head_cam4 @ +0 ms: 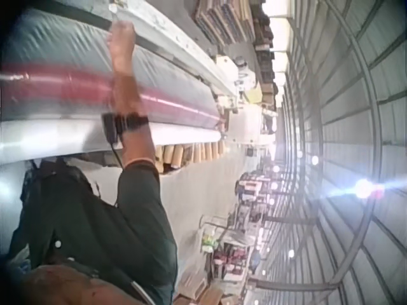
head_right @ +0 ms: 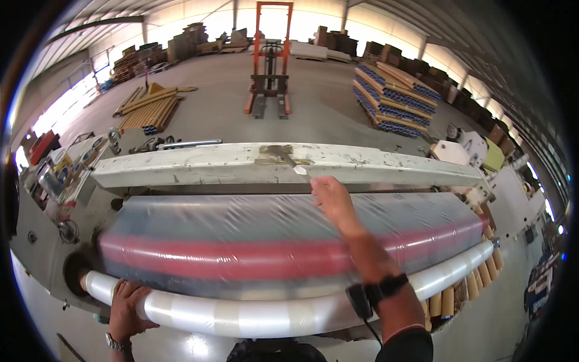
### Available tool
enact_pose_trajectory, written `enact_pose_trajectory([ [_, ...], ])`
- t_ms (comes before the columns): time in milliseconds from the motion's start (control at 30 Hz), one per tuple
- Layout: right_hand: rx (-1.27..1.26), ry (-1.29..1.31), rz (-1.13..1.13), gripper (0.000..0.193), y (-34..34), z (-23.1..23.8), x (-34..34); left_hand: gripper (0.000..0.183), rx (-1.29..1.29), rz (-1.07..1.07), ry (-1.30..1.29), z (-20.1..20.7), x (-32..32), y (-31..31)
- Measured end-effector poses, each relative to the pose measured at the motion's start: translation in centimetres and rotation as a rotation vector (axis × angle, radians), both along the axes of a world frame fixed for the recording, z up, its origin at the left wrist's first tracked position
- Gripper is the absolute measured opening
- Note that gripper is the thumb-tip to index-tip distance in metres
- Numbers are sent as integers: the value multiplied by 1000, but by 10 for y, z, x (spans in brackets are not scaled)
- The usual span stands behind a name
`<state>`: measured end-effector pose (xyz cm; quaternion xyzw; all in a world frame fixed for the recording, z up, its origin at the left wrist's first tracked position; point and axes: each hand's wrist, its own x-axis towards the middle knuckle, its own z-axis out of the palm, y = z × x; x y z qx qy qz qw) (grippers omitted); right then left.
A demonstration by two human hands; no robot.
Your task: The recorder is operating an industrial machine to wrap plastic film around cardboard tubes and then offloading the finished rolls.
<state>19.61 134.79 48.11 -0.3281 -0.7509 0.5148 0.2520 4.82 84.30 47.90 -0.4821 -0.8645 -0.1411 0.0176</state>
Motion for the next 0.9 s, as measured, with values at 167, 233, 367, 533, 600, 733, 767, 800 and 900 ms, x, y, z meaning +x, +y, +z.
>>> enact_pose_trajectory([
  [167,-227,27,66,33,24,-14,-68,73,33,28,-7,8,6,-13],
  [233,-272,99,107,25,32,-12,-65,69,32,-11,-40,3,-4,-11],
  [367,-89,107,-7,22,21,-24,-38,73,106,-78,-68,-6,-18,-21],
  [533,449,130,542,21,-156,-17,-59,41,281,282,188,-30,-103,-80],
  [600,605,32,680,21,-234,-17,-96,26,202,519,249,-36,-139,-105],
  [733,623,7,855,18,-335,-21,-166,17,197,588,86,-49,-186,-120],
  [767,649,-17,872,18,-351,-26,-181,17,176,544,0,-54,-191,-120],
  [800,679,-40,887,18,-364,-28,-194,17,170,522,-5,-53,-194,-118],
  [900,737,-108,950,17,-398,-33,-223,17,195,533,-224,-43,-199,-121],
])
